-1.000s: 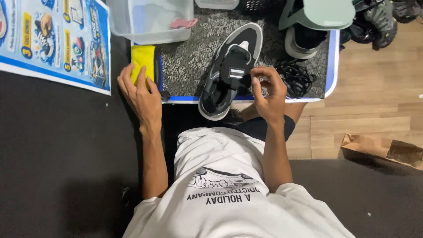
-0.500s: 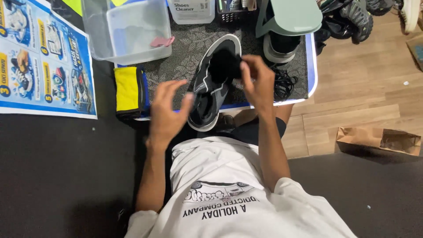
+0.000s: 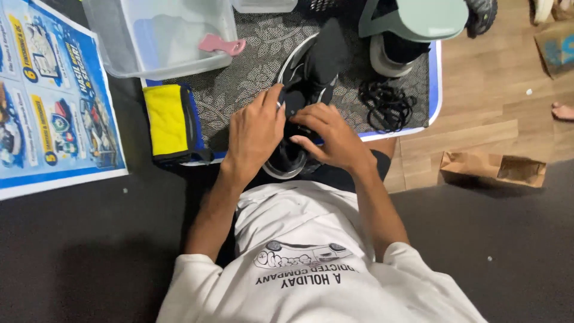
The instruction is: Using a small brush to scrub and clean the midsole of a sneaker at a repair bench.
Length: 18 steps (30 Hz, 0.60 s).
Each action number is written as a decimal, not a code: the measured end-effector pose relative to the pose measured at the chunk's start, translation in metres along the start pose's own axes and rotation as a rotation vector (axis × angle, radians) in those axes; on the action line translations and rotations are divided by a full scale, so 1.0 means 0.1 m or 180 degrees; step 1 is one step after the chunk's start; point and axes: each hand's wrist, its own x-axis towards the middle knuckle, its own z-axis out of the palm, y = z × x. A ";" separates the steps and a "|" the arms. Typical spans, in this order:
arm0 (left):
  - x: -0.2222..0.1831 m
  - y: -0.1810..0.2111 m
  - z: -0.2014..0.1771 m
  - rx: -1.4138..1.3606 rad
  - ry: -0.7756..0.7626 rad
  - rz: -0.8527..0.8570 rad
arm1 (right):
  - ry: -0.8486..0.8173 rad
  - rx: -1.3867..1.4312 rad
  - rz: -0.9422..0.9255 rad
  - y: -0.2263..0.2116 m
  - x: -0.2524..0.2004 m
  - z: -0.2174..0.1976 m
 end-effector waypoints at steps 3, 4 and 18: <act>-0.01 -0.07 -0.05 -0.0850 0.0138 -0.0219 | -0.0430 -0.1003 -0.0211 -0.05 0.10 0.00; -0.06 -0.11 -0.03 -0.1215 0.0215 -0.0323 | -0.0492 -0.1476 -0.0360 -0.08 0.10 0.01; -0.11 -0.17 -0.14 -0.1572 0.0954 0.0119 | -0.0384 -0.1964 0.0323 -0.16 0.02 0.11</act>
